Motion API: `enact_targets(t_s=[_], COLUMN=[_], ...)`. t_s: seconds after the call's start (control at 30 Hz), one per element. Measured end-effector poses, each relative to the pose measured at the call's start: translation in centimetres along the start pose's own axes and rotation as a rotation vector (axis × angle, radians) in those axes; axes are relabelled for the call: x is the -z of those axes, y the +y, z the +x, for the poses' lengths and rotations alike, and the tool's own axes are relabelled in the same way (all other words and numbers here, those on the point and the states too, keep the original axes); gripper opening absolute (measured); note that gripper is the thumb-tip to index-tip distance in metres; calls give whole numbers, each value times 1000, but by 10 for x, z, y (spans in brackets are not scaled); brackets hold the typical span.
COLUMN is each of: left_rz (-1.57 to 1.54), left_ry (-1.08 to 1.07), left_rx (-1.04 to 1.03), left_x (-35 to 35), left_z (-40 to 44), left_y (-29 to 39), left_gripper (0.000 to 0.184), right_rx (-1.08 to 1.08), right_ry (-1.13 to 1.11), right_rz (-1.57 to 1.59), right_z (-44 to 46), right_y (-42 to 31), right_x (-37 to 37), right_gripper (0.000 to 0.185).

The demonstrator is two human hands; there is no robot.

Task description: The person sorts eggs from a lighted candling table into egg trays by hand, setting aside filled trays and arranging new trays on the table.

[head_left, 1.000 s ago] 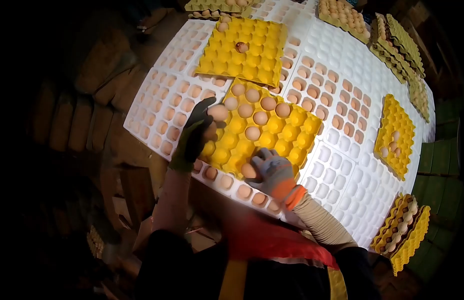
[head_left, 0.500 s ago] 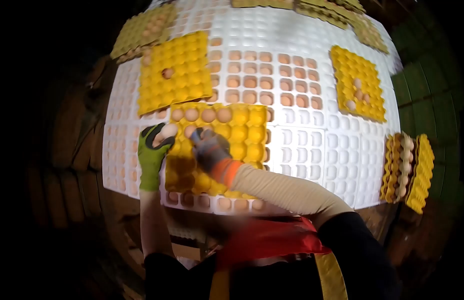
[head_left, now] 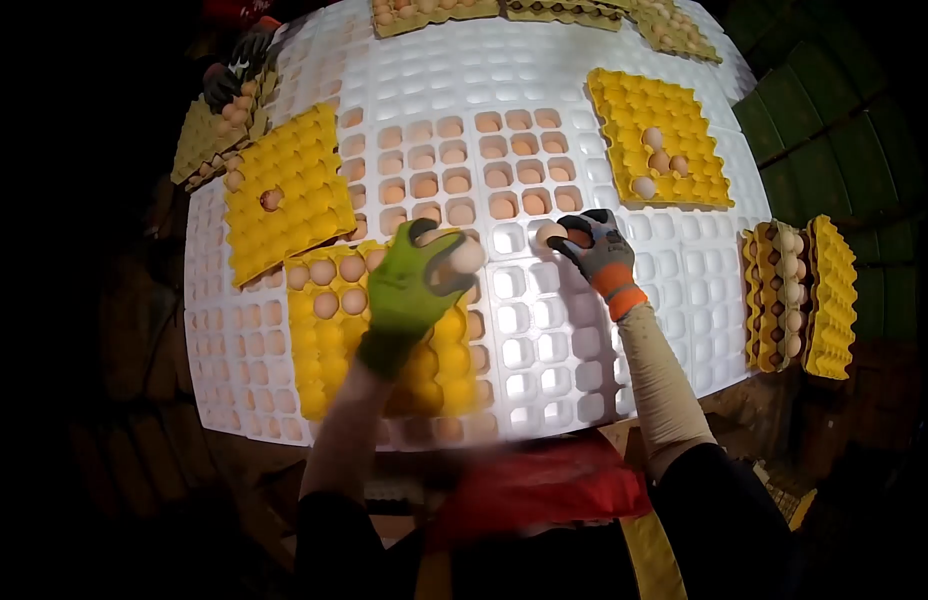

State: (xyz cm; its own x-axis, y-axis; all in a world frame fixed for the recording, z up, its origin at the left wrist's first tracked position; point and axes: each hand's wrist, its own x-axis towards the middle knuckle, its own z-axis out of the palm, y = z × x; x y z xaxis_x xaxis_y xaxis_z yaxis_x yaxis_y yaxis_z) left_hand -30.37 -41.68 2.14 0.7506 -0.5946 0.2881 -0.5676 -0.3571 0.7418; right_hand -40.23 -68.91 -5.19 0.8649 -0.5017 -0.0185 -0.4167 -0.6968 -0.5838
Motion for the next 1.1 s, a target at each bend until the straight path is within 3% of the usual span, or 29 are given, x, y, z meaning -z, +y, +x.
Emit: enact_targets(t_s=[0.03, 0.07, 0.13, 0.2, 0.3, 0.4, 0.47, 0.5, 0.53, 0.6, 0.67, 0.73, 0.8, 0.83, 0.87, 0.93, 1.0, 1.03, 1.07, 1.1], left_rz=[179, 304, 618, 529, 244, 304, 548, 580, 588, 490, 310, 242, 393, 434, 368, 227, 300, 332, 362, 490], left_ry=[9, -161, -275, -280, -269, -99, -169, -114, -112, 21, 90, 16, -177, -78, -36, 11, 115, 165, 212, 329], left_rx=[-103, -53, -117, -101, -26, -69, -120, -108, -103, -96, -45, -19, -16, -61, -76, 26, -30, -32, -34, -26], left_x=[-23, -42, -82, -105, -119, -117, -122, -125, -127, -132, -138, -166, -185, -191, -186, -154, -79, -46, -13, 22], left_z=[11, 26, 47, 41, 29, 3, -20, -23, -21, -23, -14, -10, -18, -27, -31, -39, -38, -44, -52, -59], left_y=[-12, -1, -9, -35, -48, -11, -8, -1, 2, 9, 30, 21, 16, 14, 14, 19, 24, 3, -17, -23], left_gripper=[46, 46, 25, 27, 35, 24, 32, 32, 32, 32, 38, 42, 49, 52, 55, 55, 46, 37, 28, 25], right_rx=[27, 54, 132, 67, 132, 194, 143, 258, 175, 368, 398, 515, 275, 156, 35, 171, 66, 229, 586, 483], right_ry=[-8, -16, -4, 5, -12, -24, 173, 309, 251, 312, 269, 422, 348, 310, 233, 204, -34, -27, 133, -49], right_rz=[-99, -195, -280, -74, -242, -271, -10, 348, 573, 393, 249, 185, 573, 777, 980, 735, 732, 608, 393, 512], right_z=[4, 7, 9, 11, 14, 3, -15, -17, -24, -29, -34, -31, -30, -29, -29, -32, -32, -33, -35, -40], right_y=[-1, -2, 3, 6, 23, 25, 23, 25, 29, 36, 43, 49, 57, 59, 53, 13, -5, -27, -67, -100], right_x=[-1, -2, -7, 0, -1, 6, 9, -1, -12, -27, -38, -47, -54, -55, -44, -21, -36, -42, -37, -40], right_gripper=[41, 41, 39, 35, 37, 32, 27, 26, 29, 27, 25, 25, 23, 22, 21, 19, 18, 20, 21, 20])
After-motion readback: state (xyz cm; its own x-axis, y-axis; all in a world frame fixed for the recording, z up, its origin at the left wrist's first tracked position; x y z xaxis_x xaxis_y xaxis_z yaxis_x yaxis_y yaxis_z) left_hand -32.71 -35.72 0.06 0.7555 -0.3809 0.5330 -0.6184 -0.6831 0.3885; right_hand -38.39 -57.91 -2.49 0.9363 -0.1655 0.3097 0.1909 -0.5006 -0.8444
